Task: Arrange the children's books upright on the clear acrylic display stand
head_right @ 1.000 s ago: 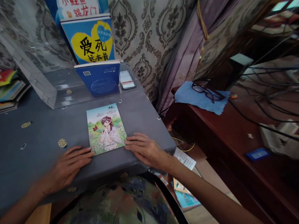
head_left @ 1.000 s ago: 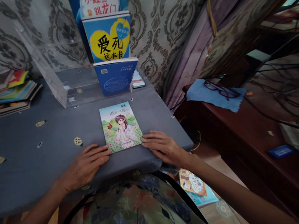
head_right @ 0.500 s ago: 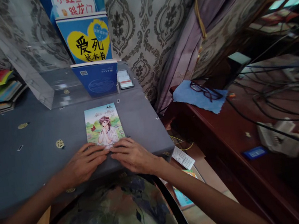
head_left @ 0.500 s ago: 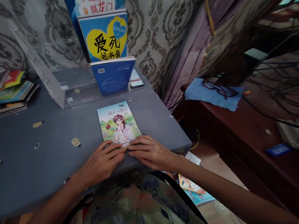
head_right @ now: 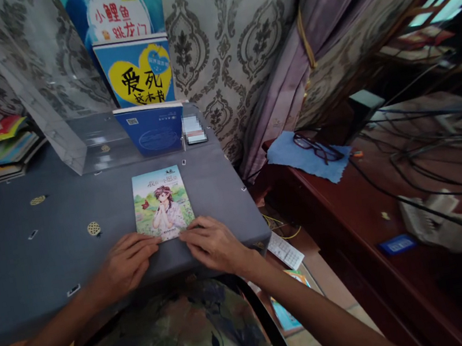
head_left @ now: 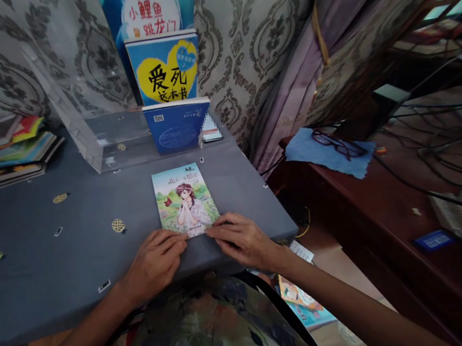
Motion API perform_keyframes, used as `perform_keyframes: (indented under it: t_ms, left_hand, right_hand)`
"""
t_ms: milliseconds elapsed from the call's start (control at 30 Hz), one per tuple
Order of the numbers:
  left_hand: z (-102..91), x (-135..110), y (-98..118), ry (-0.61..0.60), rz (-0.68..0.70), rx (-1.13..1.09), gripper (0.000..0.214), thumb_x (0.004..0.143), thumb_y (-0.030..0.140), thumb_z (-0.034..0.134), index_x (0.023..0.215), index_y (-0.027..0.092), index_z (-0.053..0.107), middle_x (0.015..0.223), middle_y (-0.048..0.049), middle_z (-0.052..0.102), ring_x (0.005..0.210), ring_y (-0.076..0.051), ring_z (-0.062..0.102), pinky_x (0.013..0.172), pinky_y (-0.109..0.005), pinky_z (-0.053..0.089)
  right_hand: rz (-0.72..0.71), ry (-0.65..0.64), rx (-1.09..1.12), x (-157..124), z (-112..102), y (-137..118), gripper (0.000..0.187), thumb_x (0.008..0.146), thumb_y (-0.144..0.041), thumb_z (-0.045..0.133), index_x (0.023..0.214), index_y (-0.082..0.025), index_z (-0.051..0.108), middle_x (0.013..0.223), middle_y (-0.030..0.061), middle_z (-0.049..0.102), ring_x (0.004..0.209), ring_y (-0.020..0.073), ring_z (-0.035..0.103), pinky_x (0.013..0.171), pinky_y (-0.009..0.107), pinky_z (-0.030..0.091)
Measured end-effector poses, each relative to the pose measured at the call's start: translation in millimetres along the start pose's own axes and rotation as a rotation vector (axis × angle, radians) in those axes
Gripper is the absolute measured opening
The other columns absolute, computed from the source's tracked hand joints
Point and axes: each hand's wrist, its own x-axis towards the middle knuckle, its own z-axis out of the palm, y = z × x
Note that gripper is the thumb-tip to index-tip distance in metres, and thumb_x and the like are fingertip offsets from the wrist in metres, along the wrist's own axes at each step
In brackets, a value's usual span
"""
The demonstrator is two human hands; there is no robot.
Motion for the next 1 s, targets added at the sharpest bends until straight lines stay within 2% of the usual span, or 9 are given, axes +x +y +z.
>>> perform_keyframes:
  t_ms: [200, 333, 533, 700, 833, 1000]
  left_hand:
    - [-3.7, -12.2, -8.5, 0.050, -0.108, 0.011, 0.036, 0.093, 0.007, 0.044, 0.121, 0.017, 0.065, 0.110, -0.0093, 0.072, 0.102, -0.020, 0.063, 0.090, -0.036, 0.056]
    - [-4.0, -11.4, -15.9, 0.108, -0.139, 0.083, 0.037, 0.095, 0.008, 0.043, 0.125, 0.017, 0.062, 0.109, -0.0096, 0.073, 0.102, -0.021, 0.064, 0.088, -0.037, 0.057]
    - [0.3, 0.9, -32.8, 0.092, -0.218, 0.139, 0.031, 0.097, 0.012, 0.042, 0.122, 0.016, 0.061, 0.108, -0.0096, 0.072, 0.102, -0.023, 0.064, 0.088, -0.039, 0.056]
    - [5.1, 15.8, -49.8, 0.083, -0.347, 0.158, 0.027, 0.099, 0.020, 0.041, 0.117, 0.017, 0.061, 0.101, -0.0092, 0.070, 0.094, -0.023, 0.063, 0.084, -0.039, 0.055]
    - [9.4, 26.6, -59.1, 0.074, -0.397, 0.217, 0.027, 0.099, 0.023, 0.041, 0.119, 0.016, 0.057, 0.102, -0.0100, 0.069, 0.097, -0.024, 0.062, 0.086, -0.040, 0.053]
    - [15.3, 37.0, -59.0, 0.072, -0.456, 0.361, 0.020, 0.095, 0.021, 0.045, 0.109, 0.016, 0.059, 0.103, -0.0120, 0.068, 0.094, -0.027, 0.059, 0.080, -0.040, 0.051]
  right_hand:
    - [0.021, 0.079, 0.014, -9.0, -0.5, 8.3, 0.033, 0.095, -0.011, 0.051, 0.123, -0.020, 0.064, 0.088, 0.0061, 0.074, 0.094, 0.0212, 0.066, 0.080, 0.036, 0.058]
    - [0.098, 0.098, -0.035, -4.9, -0.8, 12.6, 0.032, 0.095, -0.012, 0.050, 0.122, -0.021, 0.064, 0.089, 0.0065, 0.074, 0.092, 0.0212, 0.066, 0.079, 0.035, 0.058]
    - [0.242, 0.026, -0.116, 13.2, -0.4, 25.1, 0.029, 0.097, -0.016, 0.047, 0.119, -0.019, 0.066, 0.099, 0.0094, 0.073, 0.095, 0.0216, 0.066, 0.081, 0.034, 0.056]
    - [0.392, -0.033, -0.188, 35.0, 1.5, 36.8, 0.025, 0.096, -0.018, 0.049, 0.113, -0.018, 0.068, 0.098, 0.0091, 0.071, 0.091, 0.0210, 0.065, 0.081, 0.032, 0.052]
    - [0.436, -0.065, -0.258, 51.4, 4.3, 45.1, 0.024, 0.096, -0.019, 0.050, 0.110, -0.017, 0.069, 0.094, 0.0091, 0.070, 0.092, 0.0213, 0.064, 0.081, 0.030, 0.049]
    - [0.481, -0.082, -0.295, 63.9, 7.8, 51.1, 0.021, 0.095, -0.018, 0.053, 0.110, -0.018, 0.068, 0.090, 0.0086, 0.071, 0.093, 0.0225, 0.062, 0.078, 0.029, 0.047]
